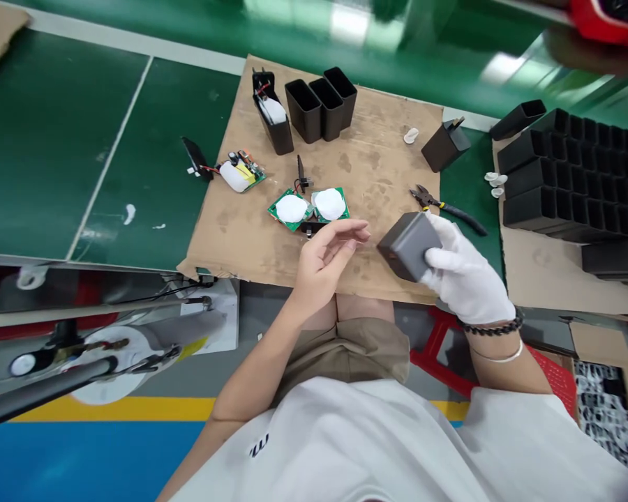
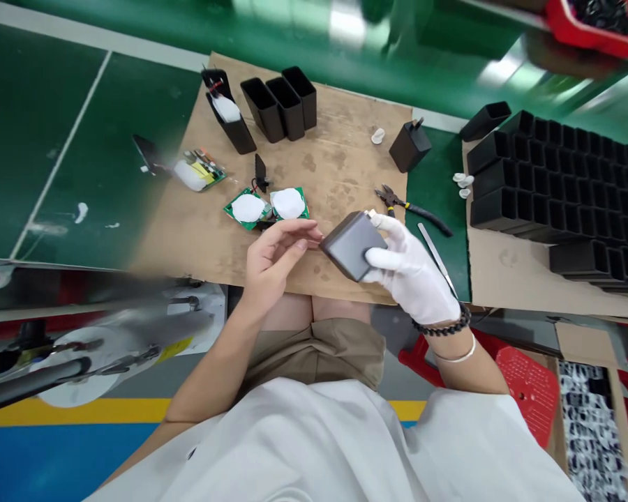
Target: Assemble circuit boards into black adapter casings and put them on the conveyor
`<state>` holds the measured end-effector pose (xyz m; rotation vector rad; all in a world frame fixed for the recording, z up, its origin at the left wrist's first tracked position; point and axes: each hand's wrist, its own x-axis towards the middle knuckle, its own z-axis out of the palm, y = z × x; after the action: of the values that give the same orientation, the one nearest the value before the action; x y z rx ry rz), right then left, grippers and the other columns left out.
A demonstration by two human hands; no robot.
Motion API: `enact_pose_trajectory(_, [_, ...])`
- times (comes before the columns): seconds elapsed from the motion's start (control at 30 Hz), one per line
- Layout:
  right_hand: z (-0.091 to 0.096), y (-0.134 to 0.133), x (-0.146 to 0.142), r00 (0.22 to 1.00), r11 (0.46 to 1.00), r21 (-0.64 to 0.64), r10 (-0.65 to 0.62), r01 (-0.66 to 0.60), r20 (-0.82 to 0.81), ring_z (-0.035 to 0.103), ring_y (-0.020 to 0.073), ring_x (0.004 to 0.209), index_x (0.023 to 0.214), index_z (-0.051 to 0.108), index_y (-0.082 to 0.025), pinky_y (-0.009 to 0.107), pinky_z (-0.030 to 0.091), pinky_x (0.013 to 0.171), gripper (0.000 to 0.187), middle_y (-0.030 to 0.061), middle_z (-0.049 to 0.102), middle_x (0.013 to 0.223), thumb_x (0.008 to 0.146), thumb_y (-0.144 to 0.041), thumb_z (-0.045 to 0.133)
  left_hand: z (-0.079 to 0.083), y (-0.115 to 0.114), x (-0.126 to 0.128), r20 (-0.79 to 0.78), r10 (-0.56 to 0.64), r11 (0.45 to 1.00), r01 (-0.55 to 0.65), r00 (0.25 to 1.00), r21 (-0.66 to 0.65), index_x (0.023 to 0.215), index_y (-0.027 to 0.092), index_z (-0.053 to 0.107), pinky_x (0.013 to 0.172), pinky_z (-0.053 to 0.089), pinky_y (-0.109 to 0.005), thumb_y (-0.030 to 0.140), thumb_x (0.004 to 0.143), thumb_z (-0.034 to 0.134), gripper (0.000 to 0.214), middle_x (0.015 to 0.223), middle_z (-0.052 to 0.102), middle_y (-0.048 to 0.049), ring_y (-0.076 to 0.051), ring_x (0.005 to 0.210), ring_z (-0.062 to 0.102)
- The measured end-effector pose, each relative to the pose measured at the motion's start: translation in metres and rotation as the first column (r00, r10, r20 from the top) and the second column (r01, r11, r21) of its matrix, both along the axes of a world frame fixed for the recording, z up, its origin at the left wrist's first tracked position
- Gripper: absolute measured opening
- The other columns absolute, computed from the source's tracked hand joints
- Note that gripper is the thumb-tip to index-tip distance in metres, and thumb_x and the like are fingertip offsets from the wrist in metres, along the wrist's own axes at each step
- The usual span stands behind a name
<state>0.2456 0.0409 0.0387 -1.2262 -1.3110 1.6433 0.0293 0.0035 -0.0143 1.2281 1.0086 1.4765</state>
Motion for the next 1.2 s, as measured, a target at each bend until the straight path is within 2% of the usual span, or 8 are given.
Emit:
enact_pose_trajectory(0.17, [0.032,-0.003,-0.011,0.971,0.909,-0.416,-0.08,-0.022,-0.224,0.069,0.0044,0.124,0.115,0.073,-0.03,0.006,0.06,0.079,0.025,-0.0062,0.076,0.13,0.103,-0.035,0.052,0.0,-0.004,0.001,0.118,-0.007,1.0,0.005,0.993,0.011,0.115,0.018,0.075,0.094,0.062,-0.026,0.028,0.1,0.066,0.02,0.106,0.079,-0.0075,-0.017,0.102,0.076])
enact_pose_trajectory(0.3, [0.046,-0.009,-0.02,0.942,0.868,-0.497,-0.162,-0.006,-0.293,0.068,0.0007,0.125,0.11,0.073,-0.027,-0.001,0.054,0.083,0.023,-0.0051,0.079,0.122,0.105,-0.031,0.05,0.002,-0.004,0.002,0.167,-0.038,0.999,0.036,0.985,0.011,0.113,0.019,0.075,0.093,0.061,-0.024,0.024,0.1,0.064,0.019,0.105,0.078,-0.0071,-0.015,0.101,0.076])
enact_pose_trajectory(0.47, [0.047,0.0,-0.027,0.985,0.943,-0.331,-0.09,0.036,-0.148,0.07,0.0081,0.123,0.097,0.069,-0.029,0.012,0.061,0.094,0.008,-0.0053,0.079,0.112,0.091,-0.034,0.067,0.004,-0.004,0.003,0.14,-0.059,0.998,0.058,0.988,0.014,0.114,0.018,0.074,0.095,0.059,-0.026,0.022,0.102,0.057,0.02,0.108,0.076,-0.0089,-0.017,0.104,0.074])
enact_pose_trajectory(0.57, [0.051,0.045,-0.041,0.974,0.992,0.077,-0.112,0.099,0.199,0.071,0.0148,0.117,0.091,0.06,-0.028,0.028,0.064,0.099,0.013,-0.0026,0.075,0.116,0.085,-0.033,0.069,0.005,-0.003,0.003,0.058,-0.047,0.997,0.043,0.997,0.07,0.114,0.017,0.072,0.093,0.058,-0.026,0.02,0.103,0.054,0.021,0.107,0.076,-0.0094,-0.017,0.103,0.073])
enact_pose_trajectory(0.67, [0.062,0.126,-0.061,0.7,0.791,0.611,-0.45,0.024,0.555,0.066,0.0162,0.112,0.092,0.051,-0.027,0.032,0.059,0.103,0.033,0.0006,0.07,0.12,0.077,-0.024,0.08,0.005,0.0,0.004,-0.059,-0.014,0.985,0.024,0.998,0.168,0.11,0.016,0.072,0.092,0.057,-0.027,0.017,0.103,0.053,0.02,0.102,0.076,-0.0084,-0.016,0.098,0.072])
enact_pose_trajectory(0.9, [0.069,0.269,-0.09,0.334,0.855,0.503,-0.441,-0.126,0.833,0.065,0.0189,0.113,0.119,0.063,-0.011,0.043,0.055,0.104,0.034,0.0095,0.067,0.126,0.094,-0.031,0.073,-0.002,0.004,0.011,-0.05,0.075,0.993,-0.07,0.996,0.096,0.112,0.017,0.07,0.085,0.056,-0.027,0.024,0.104,0.053,0.02,0.094,0.076,-0.0065,-0.016,0.089,0.072])
enact_pose_trajectory(1.07, [0.063,0.275,-0.108,0.249,0.895,0.384,-0.328,-0.226,0.911,0.054,0.0315,0.138,0.136,0.051,0.009,0.046,0.045,0.115,0.057,0.0315,0.05,0.147,0.097,-0.03,0.064,-0.002,0.008,0.012,-0.073,0.081,0.993,-0.075,0.994,0.09,0.108,0.016,0.07,0.081,0.057,-0.028,0.023,0.103,0.052,0.02,0.092,0.076,-0.007,-0.017,0.086,0.073])
enact_pose_trajectory(1.2, [0.068,0.256,-0.128,0.279,0.816,0.308,-0.188,-0.489,0.942,0.046,0.0361,0.149,0.145,0.053,-0.014,0.044,0.046,0.118,0.077,0.0214,0.02,0.173,0.073,-0.006,0.078,-0.001,0.009,0.011,-0.104,0.083,0.991,-0.071,0.991,0.115,0.105,0.016,0.07,0.082,0.058,-0.028,0.02,0.102,0.052,0.019,0.091,0.075,-0.0068,-0.017,0.086,0.073])
